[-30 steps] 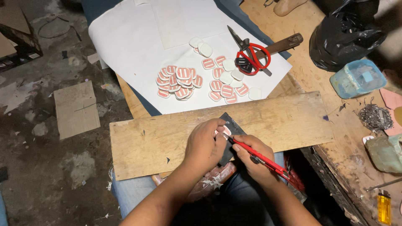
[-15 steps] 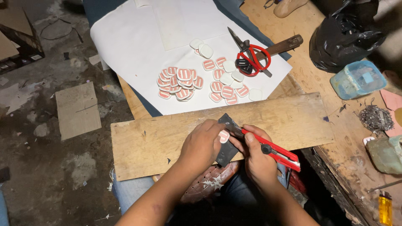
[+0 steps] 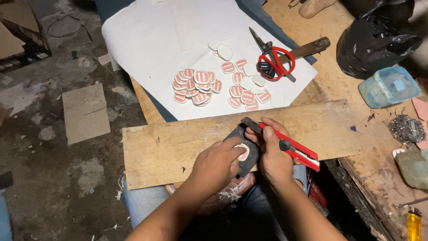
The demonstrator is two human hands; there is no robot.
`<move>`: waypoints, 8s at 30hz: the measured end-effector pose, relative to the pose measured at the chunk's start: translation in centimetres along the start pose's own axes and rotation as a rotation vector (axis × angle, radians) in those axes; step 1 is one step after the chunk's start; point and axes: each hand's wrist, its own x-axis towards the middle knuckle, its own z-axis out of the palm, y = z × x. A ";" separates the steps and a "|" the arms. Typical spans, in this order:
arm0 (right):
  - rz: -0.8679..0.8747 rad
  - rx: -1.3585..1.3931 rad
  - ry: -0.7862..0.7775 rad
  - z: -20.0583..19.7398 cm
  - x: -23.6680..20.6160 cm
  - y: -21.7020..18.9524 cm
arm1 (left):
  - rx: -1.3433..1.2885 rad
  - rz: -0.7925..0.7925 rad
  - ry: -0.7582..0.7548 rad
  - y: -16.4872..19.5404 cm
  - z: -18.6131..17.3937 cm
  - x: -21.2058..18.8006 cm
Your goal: The person repeatedly picks up small white oval pieces with red markings and uses a red utility knife to trim their edges on a black cutting mat. Trimmed pieces are placed on a white sheet on the table.
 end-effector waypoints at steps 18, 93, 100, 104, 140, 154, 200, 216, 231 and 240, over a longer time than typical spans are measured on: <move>-0.127 -0.668 -0.049 -1.2 -3.0 -0.5 | 0.057 0.132 0.327 -2.5 3.0 0.3; -0.119 -0.316 0.065 -5.2 1.7 0.4 | 0.480 0.061 0.260 -4.5 -0.6 12.5; -0.111 -0.289 0.068 -5.1 1.8 0.3 | 0.064 -0.179 0.210 -1.3 -1.0 6.1; -0.134 -0.301 0.045 -5.1 1.7 0.2 | 0.023 -0.140 0.163 0.1 0.6 2.5; -0.335 -1.049 -0.214 0.0 -1.8 -4.3 | 0.149 0.082 0.382 -1.6 3.1 0.7; -0.630 -0.909 -0.220 0.3 -3.0 -1.0 | 0.075 0.109 0.395 -2.1 2.9 0.3; -0.607 -1.017 -0.334 -0.8 -3.2 -3.4 | -0.593 -0.334 0.342 -1.0 4.1 2.3; -0.034 -0.331 -0.049 -5.1 -0.5 1.7 | 0.326 0.092 0.478 -5.4 -1.1 7.6; -0.047 -0.220 -0.095 -5.4 -0.5 2.2 | 0.327 0.022 0.156 -4.7 -0.5 12.0; -0.040 -0.167 -0.071 -5.4 -0.2 2.0 | -0.178 -0.383 0.181 -0.5 -0.5 4.4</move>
